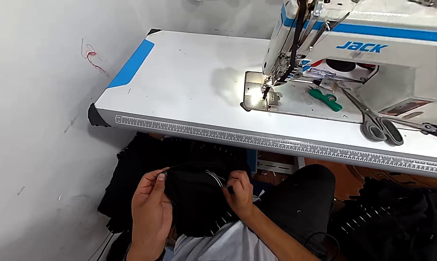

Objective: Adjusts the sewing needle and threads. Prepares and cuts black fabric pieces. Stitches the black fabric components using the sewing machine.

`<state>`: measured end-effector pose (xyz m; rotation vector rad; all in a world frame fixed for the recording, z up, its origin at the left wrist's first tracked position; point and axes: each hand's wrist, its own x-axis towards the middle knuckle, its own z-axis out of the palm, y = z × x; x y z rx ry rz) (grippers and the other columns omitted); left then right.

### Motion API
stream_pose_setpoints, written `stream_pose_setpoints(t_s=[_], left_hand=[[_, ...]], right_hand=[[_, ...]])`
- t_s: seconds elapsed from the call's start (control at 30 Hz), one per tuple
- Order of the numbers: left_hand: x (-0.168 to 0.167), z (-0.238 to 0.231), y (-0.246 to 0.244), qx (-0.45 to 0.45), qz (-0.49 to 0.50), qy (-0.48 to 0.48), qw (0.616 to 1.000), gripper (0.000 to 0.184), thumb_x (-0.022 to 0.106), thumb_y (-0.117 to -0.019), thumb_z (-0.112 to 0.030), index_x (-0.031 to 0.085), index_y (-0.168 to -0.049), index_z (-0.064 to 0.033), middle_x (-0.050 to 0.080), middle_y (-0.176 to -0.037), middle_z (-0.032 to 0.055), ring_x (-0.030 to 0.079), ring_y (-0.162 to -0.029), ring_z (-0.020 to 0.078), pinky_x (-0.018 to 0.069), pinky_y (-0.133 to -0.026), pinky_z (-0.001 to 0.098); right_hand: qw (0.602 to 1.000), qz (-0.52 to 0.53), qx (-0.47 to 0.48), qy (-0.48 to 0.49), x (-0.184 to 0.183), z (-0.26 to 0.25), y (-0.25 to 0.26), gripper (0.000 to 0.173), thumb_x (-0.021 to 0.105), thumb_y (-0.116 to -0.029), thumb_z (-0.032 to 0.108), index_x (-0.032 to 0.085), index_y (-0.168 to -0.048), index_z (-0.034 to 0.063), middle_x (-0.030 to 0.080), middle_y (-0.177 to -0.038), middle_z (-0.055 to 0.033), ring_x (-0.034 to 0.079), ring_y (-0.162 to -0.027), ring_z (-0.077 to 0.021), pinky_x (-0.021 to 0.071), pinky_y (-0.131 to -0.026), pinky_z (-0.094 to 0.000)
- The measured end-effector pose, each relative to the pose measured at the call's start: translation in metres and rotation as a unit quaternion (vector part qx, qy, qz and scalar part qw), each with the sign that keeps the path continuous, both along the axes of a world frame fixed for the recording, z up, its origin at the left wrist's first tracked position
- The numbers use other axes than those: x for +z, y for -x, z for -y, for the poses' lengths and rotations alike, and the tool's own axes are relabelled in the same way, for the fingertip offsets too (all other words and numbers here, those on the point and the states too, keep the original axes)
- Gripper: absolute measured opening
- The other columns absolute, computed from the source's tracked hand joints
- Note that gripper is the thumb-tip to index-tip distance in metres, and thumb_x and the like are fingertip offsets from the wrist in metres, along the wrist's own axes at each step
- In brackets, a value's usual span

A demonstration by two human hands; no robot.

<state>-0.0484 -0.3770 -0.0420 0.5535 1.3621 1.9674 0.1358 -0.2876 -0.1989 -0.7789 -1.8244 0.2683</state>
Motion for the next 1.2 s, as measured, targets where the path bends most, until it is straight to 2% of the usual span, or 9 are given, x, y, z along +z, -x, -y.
stream_pose_setpoints(t_s=[0.2, 0.33, 0.53, 0.73, 0.8, 0.9, 0.97, 1.07, 1.2], left_hand=[[-0.004, -0.001, 0.006, 0.022, 0.168, 0.048, 0.984, 0.024, 0.041, -0.1083, -0.005, 0.065, -0.108, -0.0044, 0.074, -0.094, 0.007, 0.074, -0.087, 0.0119, 0.0634, -0.079, 0.0294], [-0.005, -0.001, 0.008, 0.011, 0.228, 0.046, 0.972, 0.024, 0.041, -0.1087, -0.008, 0.064, -0.109, -0.0032, 0.074, -0.097, 0.0096, 0.074, -0.09, 0.0147, 0.0635, -0.081, 0.0319], [-0.004, 0.002, -0.003, -0.016, 0.25, 0.049, 0.967, 0.025, 0.039, -0.1084, -0.006, 0.064, -0.11, -0.0018, 0.074, -0.096, 0.0124, 0.075, -0.089, 0.0173, 0.0641, -0.08, 0.0339], [-0.021, 0.007, 0.033, 0.023, -0.263, 0.015, 0.964, 0.012, 0.058, -0.101, -0.007, 0.067, -0.108, -0.0117, 0.074, -0.106, -0.0024, 0.07, -0.098, 0.0073, 0.0589, -0.087, 0.0237], [-0.022, 0.006, 0.042, 0.004, -0.42, -0.001, 0.907, 0.008, 0.063, -0.1011, -0.015, 0.067, -0.108, -0.0153, 0.073, -0.114, -0.0048, 0.07, -0.102, 0.0069, 0.0597, -0.088, 0.023], [-0.01, 0.004, 0.045, -0.068, -0.501, -0.031, 0.862, 0.01, 0.062, -0.103, -0.021, 0.069, -0.109, -0.0192, 0.073, -0.115, -0.0059, 0.07, -0.101, 0.0071, 0.0608, -0.085, 0.0239], [-0.006, 0.006, 0.061, -0.084, -0.516, -0.028, 0.852, 0.01, 0.063, -0.1023, -0.019, 0.069, -0.11, -0.0177, 0.072, -0.116, -0.0048, 0.071, -0.101, 0.0077, 0.0612, -0.085, 0.0252], [-0.028, 0.009, 0.073, -0.083, -0.461, 0.012, 0.883, 0.01, 0.064, -0.1005, -0.019, 0.069, -0.108, -0.0164, 0.073, -0.114, -0.0049, 0.071, -0.097, 0.0066, 0.0606, -0.083, 0.0228], [-0.056, 0.024, 0.061, -0.061, -0.349, 0.056, 0.933, 0.008, 0.065, -0.0983, -0.017, 0.069, -0.106, -0.0149, 0.075, -0.112, -0.0022, 0.071, -0.099, 0.0094, 0.0596, -0.086, 0.0236]], right_hand=[[0.998, -0.048, 0.009, -0.037, 0.0, -0.006, 0.009, 0.03, 0.079, -0.0904, 0.023, 0.051, -0.09, 0.0126, 0.061, -0.084, -0.0031, 0.064, -0.076, -0.0136, 0.0573, -0.065, -0.0262], [0.998, 0.023, 0.025, -0.056, 0.002, -0.003, 0.004, 0.004, 0.072, -0.0937, 0.017, 0.07, -0.092, 0.0137, 0.071, -0.097, -0.0044, 0.069, -0.099, -0.0177, 0.0593, -0.084, -0.0294], [0.992, 0.075, 0.01, -0.105, 0.007, -0.023, 0.017, 0.01, 0.068, -0.0931, 0.016, 0.069, -0.083, 0.016, 0.069, -0.095, -0.0045, 0.067, -0.096, -0.0197, 0.0575, -0.079, -0.0306], [0.922, 0.007, 0.379, 0.074, 0.077, -0.02, -0.009, 0.012, 0.052, -0.0978, 0.01, 0.059, -0.09, 0.0053, 0.073, -0.101, -0.0126, 0.071, -0.106, -0.0229, 0.0598, -0.094, -0.0392], [0.853, 0.042, 0.495, 0.161, 0.11, -0.019, -0.017, 0.008, 0.053, -0.0942, 0.009, 0.06, -0.094, 0.0038, 0.066, -0.083, -0.0109, 0.066, -0.079, -0.0173, 0.0559, -0.071, -0.032], [0.742, 0.315, 0.53, 0.264, 0.142, -0.029, -0.023, 0.015, 0.057, -0.0943, 0.013, 0.06, -0.105, 0.0023, 0.058, -0.07, -0.0111, 0.059, -0.061, -0.0251, 0.0469, -0.053, -0.0419], [0.681, 0.542, 0.394, 0.297, 0.15, -0.04, -0.023, 0.035, 0.058, -0.1017, 0.028, 0.058, -0.126, 0.0027, 0.067, -0.09, -0.0218, 0.068, -0.086, -0.0426, 0.0527, -0.074, -0.0629], [0.757, 0.535, 0.339, 0.161, 0.154, -0.057, -0.039, 0.038, 0.053, -0.1052, 0.043, 0.064, -0.128, 0.0133, 0.069, -0.083, -0.0095, 0.07, -0.077, -0.031, 0.0567, -0.067, -0.0525], [0.866, 0.406, 0.291, 0.028, 0.128, -0.048, -0.044, 0.025, 0.056, -0.1039, 0.027, 0.067, -0.124, 0.0149, 0.064, -0.07, -0.0021, 0.066, -0.059, -0.0213, 0.0539, -0.05, -0.0399]])
